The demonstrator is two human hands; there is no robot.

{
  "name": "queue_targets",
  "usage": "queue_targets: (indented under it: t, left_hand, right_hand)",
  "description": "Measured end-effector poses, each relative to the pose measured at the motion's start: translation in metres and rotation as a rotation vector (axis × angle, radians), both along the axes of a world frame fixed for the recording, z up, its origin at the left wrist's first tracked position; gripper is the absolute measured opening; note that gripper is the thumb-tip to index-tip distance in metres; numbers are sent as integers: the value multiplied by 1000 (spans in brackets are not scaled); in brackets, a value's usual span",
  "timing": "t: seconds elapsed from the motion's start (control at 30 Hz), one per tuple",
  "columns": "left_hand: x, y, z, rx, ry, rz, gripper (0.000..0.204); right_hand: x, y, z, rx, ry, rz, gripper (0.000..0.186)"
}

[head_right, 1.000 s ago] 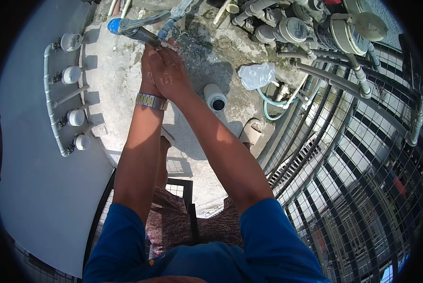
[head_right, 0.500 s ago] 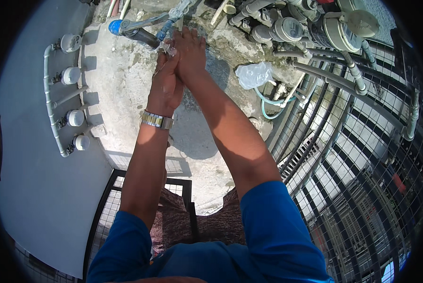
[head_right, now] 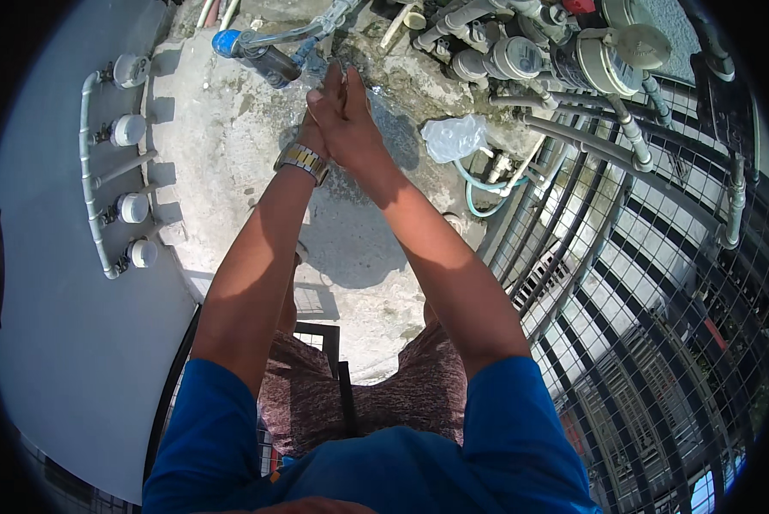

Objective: Refilling a water bottle from a faucet.

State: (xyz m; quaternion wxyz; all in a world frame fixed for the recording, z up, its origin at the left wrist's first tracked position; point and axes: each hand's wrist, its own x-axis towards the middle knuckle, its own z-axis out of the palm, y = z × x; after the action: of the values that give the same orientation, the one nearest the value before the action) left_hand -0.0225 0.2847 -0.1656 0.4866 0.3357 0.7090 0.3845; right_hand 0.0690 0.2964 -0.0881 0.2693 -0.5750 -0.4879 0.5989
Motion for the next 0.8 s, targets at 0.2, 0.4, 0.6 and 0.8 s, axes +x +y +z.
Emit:
queue_targets:
  t: [0.2,0.4,0.6,0.8]
  left_hand:
    - [-10,-3,46,286,1243,-877,55]
    - [-27,-11,44,208,1195,-1136,45]
    - [-57,-5,12,136,-1750,10,43]
    - [-1,-10,53,13,-1213,545,48]
  right_hand:
    - [-8,2,-36,511,-478,351,50]
    - [-17,30,0,374,-452,572,47]
    - [-50,-24,25,615,-70,79,42]
    - [-32,14,-20,495,-268,229,38]
